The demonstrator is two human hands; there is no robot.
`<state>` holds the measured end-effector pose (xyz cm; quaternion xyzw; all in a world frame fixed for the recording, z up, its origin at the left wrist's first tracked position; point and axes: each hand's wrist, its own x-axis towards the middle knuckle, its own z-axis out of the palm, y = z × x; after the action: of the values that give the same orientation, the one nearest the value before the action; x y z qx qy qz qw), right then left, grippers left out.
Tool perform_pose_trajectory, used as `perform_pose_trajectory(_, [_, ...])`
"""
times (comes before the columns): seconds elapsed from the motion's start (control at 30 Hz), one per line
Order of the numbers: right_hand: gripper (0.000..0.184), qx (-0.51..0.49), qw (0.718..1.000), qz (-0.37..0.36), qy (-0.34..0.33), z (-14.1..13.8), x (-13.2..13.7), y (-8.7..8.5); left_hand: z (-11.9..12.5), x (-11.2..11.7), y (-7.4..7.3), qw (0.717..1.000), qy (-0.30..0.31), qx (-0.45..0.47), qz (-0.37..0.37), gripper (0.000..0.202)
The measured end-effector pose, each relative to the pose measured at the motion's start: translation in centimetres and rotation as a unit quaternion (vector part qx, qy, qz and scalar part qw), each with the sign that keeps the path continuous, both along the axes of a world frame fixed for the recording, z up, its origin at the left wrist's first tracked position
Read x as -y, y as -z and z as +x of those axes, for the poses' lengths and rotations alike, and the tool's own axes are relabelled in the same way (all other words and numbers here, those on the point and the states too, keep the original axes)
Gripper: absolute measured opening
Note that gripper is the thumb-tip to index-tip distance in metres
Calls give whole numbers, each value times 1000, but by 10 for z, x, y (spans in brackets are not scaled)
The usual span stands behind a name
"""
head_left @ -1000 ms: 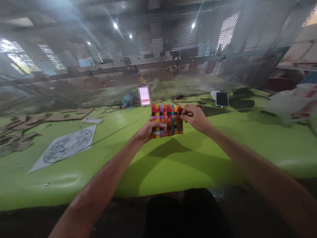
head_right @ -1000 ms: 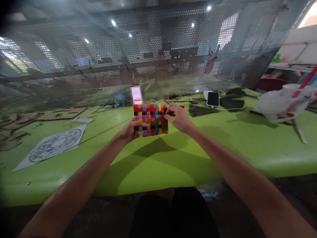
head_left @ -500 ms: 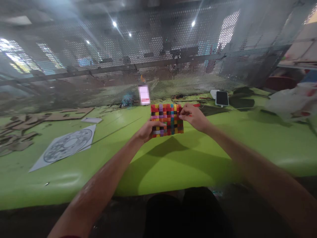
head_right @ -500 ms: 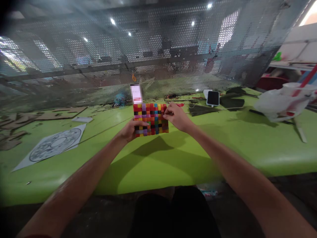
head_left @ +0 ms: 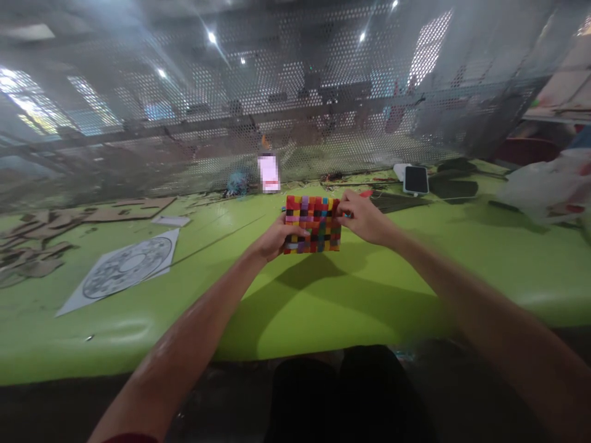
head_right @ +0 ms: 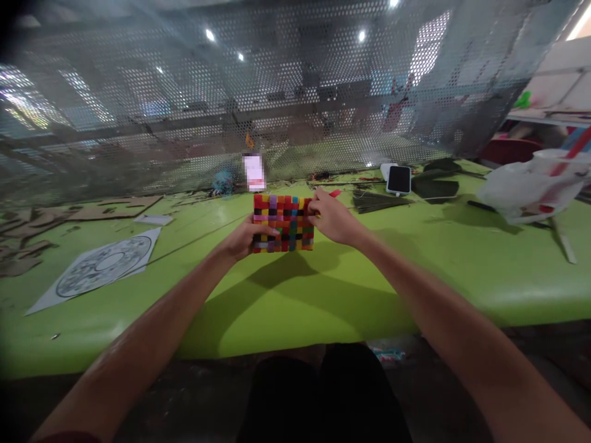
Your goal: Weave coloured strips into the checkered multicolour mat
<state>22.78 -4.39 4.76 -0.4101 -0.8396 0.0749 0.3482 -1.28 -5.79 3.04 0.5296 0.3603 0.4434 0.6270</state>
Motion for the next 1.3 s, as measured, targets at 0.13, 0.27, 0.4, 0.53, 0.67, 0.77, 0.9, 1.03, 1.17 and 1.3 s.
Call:
perform_pose_trajectory(0.13, [18, -23, 1000, 12, 15, -5, 5, 1, -1, -3, 0, 1000, -4, 2, -9, 46])
perform_pose_trajectory(0.27, [20, -75, 997, -2, 7, -6, 9, -3, -3, -4, -1, 999, -27, 14, -13, 47])
perform_pose_trajectory(0.4, [18, -96, 995, -7, -16, -3, 8, -8, -1, -5, -3, 998, -41, 46, 12, 53])
perform_pose_trajectory(0.53, [22, -100, 995, 14, -5, -4, 8, -8, 2, -5, -2, 997, -46, 58, -1, 57])
perform_pose_trajectory(0.67, [24, -101, 995, 17, -11, -7, 9, -5, 5, -2, -2, 999, -28, 41, 3, 47])
perform_pose_trajectory(0.77, [27, -100, 995, 8, -12, -8, 8, -4, 6, -1, -1, 999, -27, 36, 4, 44])
perform_pose_trajectory(0.9, [28, -107, 994, 12, -8, -11, 11, -4, 6, -5, 4, 998, -34, 44, -1, 44])
perform_pose_trajectory(1.03, [33, -142, 990, 20, 10, -15, 17, -5, 8, -6, 6, 998, -40, 58, 1, 42])
perform_pose_trajectory(1.17, [38, -168, 986, 16, -1, -17, 19, -5, 11, -3, 4, 997, -51, 61, -2, 40])
perform_pose_trajectory(1.3, [32, -165, 986, 37, -2, -19, 19, -1, 12, -1, 4, 997, -55, 59, -2, 41])
